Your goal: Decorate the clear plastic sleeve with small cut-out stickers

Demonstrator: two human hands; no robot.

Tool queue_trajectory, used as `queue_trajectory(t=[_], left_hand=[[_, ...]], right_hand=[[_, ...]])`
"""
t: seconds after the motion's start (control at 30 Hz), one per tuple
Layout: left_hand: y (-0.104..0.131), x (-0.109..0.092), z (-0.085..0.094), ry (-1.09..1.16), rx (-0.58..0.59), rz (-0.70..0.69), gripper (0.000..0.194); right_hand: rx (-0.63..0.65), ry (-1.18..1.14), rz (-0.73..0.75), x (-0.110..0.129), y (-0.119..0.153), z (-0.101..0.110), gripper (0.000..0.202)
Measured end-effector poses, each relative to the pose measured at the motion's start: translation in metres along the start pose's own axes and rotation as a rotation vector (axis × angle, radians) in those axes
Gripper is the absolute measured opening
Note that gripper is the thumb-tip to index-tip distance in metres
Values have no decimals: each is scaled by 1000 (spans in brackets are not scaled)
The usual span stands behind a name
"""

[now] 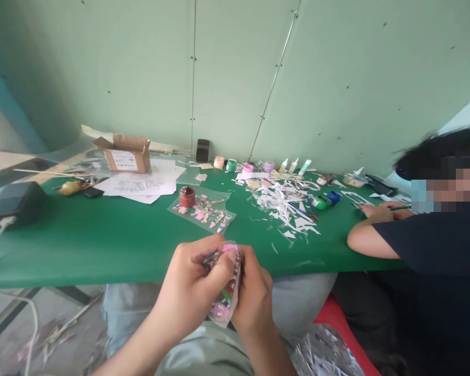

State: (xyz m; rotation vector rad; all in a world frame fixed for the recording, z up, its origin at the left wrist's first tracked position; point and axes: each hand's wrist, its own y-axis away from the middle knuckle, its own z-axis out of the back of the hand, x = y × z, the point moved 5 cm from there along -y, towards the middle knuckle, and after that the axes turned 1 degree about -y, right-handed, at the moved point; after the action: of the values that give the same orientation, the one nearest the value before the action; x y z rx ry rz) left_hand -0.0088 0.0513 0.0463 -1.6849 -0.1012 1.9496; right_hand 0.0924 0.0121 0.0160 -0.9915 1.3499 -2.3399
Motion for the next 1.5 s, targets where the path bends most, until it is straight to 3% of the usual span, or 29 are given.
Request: queue_trajectory(t=[0.23,0.43,0.77,0.9,1.07,1.13,1.3,1.4,1.5], left_hand=[[0,11,-4,238,-25,150,38],[-2,17,-10,396,-34,252,40],[-3,9,-5,239,-29,131,39],[-3,13,-5,221,11,158,38],[0,19,-23,318,183,226,40],[-1,23,-27,345,186,233,42],[-11,33,-23,306,92,212,42],[-12,33,-22,351,133,213,35],[-9,32,-24,410,205,252,31]], right_hand=[[-52,42,-84,3,-2,-3,13],[-72,93,-66,7,-5,-2,15],[-58,8,-153,3,-1,-6,11],[-45,3,-193,1,3,-8,11],[-43,15,-432,-33,-5,-10,23],[-53,4,-533,-55,-9,-10,26],[-74,-469,-673,-81,-6,-8,33],[-8,-723,-674,-69,-2,-6,39],[74,-783,-612,-53,-3,-3,38]])
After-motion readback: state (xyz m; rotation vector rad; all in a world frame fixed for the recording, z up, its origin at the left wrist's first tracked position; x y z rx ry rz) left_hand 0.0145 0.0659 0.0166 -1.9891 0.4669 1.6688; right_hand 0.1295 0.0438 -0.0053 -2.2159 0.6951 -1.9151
